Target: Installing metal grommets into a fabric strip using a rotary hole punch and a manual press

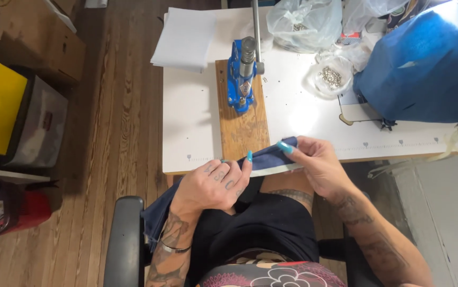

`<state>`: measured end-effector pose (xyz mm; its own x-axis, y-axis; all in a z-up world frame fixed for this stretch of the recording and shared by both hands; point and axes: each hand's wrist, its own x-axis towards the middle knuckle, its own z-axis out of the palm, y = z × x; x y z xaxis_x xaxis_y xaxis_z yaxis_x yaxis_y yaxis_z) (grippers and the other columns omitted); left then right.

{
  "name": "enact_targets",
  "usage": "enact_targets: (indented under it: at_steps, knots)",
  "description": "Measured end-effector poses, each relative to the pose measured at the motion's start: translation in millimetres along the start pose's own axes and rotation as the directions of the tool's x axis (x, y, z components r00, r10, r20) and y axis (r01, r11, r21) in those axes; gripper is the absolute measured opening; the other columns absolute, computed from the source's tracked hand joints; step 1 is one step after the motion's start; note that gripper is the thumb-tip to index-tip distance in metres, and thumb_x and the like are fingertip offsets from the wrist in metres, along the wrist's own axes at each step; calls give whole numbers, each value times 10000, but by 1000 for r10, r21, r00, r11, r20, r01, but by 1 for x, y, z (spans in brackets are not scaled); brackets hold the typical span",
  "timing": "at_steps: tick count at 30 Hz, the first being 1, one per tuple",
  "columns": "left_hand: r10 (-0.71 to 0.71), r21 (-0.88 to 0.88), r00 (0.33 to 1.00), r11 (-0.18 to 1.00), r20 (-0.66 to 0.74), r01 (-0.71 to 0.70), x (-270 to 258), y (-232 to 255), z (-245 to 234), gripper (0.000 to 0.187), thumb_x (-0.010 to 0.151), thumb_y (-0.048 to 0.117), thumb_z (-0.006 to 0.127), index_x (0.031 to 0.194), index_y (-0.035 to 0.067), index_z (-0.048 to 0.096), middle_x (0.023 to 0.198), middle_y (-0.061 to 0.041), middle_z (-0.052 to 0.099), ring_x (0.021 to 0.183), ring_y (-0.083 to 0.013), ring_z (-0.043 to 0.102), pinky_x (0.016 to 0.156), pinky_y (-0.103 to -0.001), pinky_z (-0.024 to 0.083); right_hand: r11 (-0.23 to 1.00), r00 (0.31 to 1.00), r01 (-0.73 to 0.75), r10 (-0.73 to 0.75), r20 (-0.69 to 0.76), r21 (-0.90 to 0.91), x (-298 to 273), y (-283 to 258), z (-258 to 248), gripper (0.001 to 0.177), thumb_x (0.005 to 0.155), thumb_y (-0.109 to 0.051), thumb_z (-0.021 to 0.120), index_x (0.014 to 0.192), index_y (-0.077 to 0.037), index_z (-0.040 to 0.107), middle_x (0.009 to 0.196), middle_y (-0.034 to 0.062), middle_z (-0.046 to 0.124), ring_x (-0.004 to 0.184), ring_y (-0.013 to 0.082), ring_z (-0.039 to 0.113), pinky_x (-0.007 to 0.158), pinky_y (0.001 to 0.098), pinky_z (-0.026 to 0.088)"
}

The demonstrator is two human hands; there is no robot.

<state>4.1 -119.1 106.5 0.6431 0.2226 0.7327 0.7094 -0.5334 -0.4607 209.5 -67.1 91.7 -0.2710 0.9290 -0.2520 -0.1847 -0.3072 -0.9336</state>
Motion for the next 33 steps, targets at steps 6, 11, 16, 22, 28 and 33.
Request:
enact_targets:
  at_steps: [6, 11, 16, 22, 28, 33]
  knots:
    - [-112, 117, 994, 987, 18, 109, -16, -18, 11, 218, 865, 47, 424, 856, 48, 642, 743, -101, 578, 525, -149, 500, 615, -270, 502, 937, 913, 348, -345, -218, -28, 17, -7, -28, 47, 793, 28, 597, 833, 3, 605, 682, 83, 615, 679, 143, 632, 682, 316, 553]
    - [-237, 307, 971, 923, -26, 234, -33, -45, 18, 143, 869, 105, 524, 865, 97, 667, 775, -31, 615, 622, -137, 536, 696, -272, 508, 894, 844, 447, -426, -326, -13, 35, 5, -70, 40, 838, 34, 576, 851, -2, 582, 751, 111, 628, 749, 209, 647, 706, 346, 566]
    - [-298, 320, 955, 906, 15, 277, -25, -53, 2, 62, 805, -4, 657, 791, 57, 653, 802, -57, 633, 671, -164, 501, 781, -329, 504, 920, 858, 391, -376, -348, -30, 26, -12, -65, 52, 821, -62, 622, 871, -52, 611, 835, -14, 620, 757, 14, 568, 730, 130, 516]
    - [-403, 229, 909, 899, 103, 373, -64, -30, 10, 74, 835, 13, 599, 799, 41, 657, 852, -74, 621, 707, -190, 495, 852, -389, 439, 860, 947, 121, -249, -202, -495, 12, -17, -48, 183, 831, -154, 615, 721, -66, 498, 676, -51, 418, 639, 33, 336, 574, 181, 287]
    - [-405, 358, 910, 840, -85, 407, -60, -38, 12, 43, 792, 15, 670, 801, 57, 667, 895, -49, 629, 696, -178, 485, 728, -335, 482, 880, 903, 286, -380, -201, -379, 23, -7, -49, 248, 850, -116, 595, 1072, -7, 567, 806, 0, 511, 722, 46, 449, 704, 182, 431]
    - [-317, 348, 924, 859, -215, 376, -80, -39, 16, 125, 819, -43, 623, 929, 10, 598, 1014, -89, 569, 592, -178, 474, 607, -295, 441, 806, 870, 344, -467, -158, -482, 23, 1, -54, 300, 881, -113, 602, 672, -120, 387, 598, -88, 253, 571, 19, 230, 521, 176, 219]
